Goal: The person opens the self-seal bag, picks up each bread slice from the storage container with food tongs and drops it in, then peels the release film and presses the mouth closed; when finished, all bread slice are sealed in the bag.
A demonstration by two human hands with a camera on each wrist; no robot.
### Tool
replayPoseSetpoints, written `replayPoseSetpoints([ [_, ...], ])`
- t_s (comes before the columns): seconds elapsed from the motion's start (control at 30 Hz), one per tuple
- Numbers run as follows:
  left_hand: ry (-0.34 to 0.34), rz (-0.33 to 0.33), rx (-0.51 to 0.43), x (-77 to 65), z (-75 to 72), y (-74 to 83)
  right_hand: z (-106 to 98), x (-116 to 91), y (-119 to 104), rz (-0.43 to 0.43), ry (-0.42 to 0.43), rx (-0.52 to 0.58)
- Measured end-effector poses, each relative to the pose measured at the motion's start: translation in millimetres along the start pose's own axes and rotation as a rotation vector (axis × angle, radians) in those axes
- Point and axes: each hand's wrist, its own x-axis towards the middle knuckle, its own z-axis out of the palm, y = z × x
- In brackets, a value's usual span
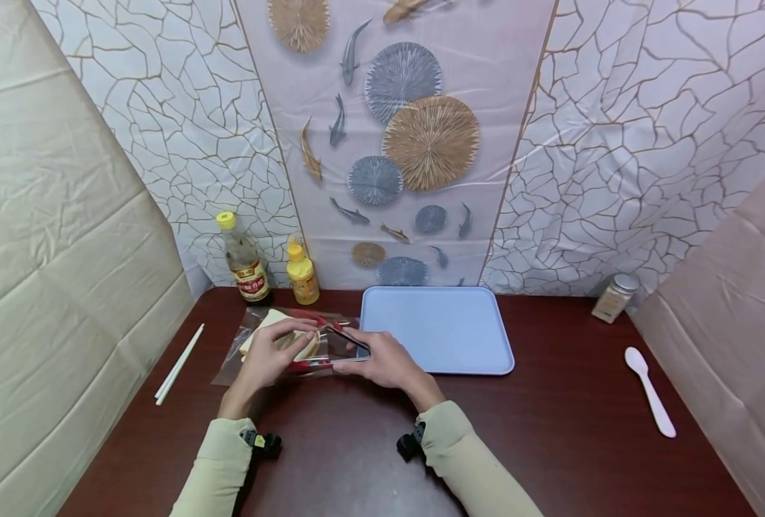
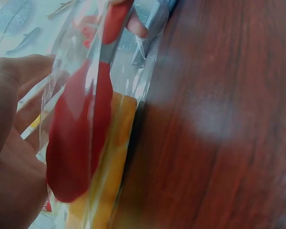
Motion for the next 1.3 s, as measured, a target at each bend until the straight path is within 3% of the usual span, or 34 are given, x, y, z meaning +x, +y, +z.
replayPoseSetpoints([
  [0.2, 0.047, -0.044, -0.067, -0.7, 0.3, -0.3, -2, -5, 1, -0.025, 0.019, 0.03],
  [0.37, 0.058, -0.057, -0.07, 1.3, 0.9, 0.9, -6, -13, 3, -0.014, 0.016, 0.037],
  [0.83, 0.071, -0.072, 0.026, -1.7, 3.0, -0.3, -45, -59, 30, 0.008, 0.045, 0.015],
  [0.97, 0.079, -0.065, 0.062, -2.1, 3.8, -3.8, -64, -78, 42, 0.003, 0.097, -0.009],
  [1.1, 0.077, -0.056, 0.077, -1.2, 4.9, -3.6, -85, -102, 58, 0.046, 0.165, -0.024],
  [1.3, 0.079, -0.045, 0.097, -2.5, 0.9, -7.2, -117, -144, 74, 0.211, 0.258, 0.016],
])
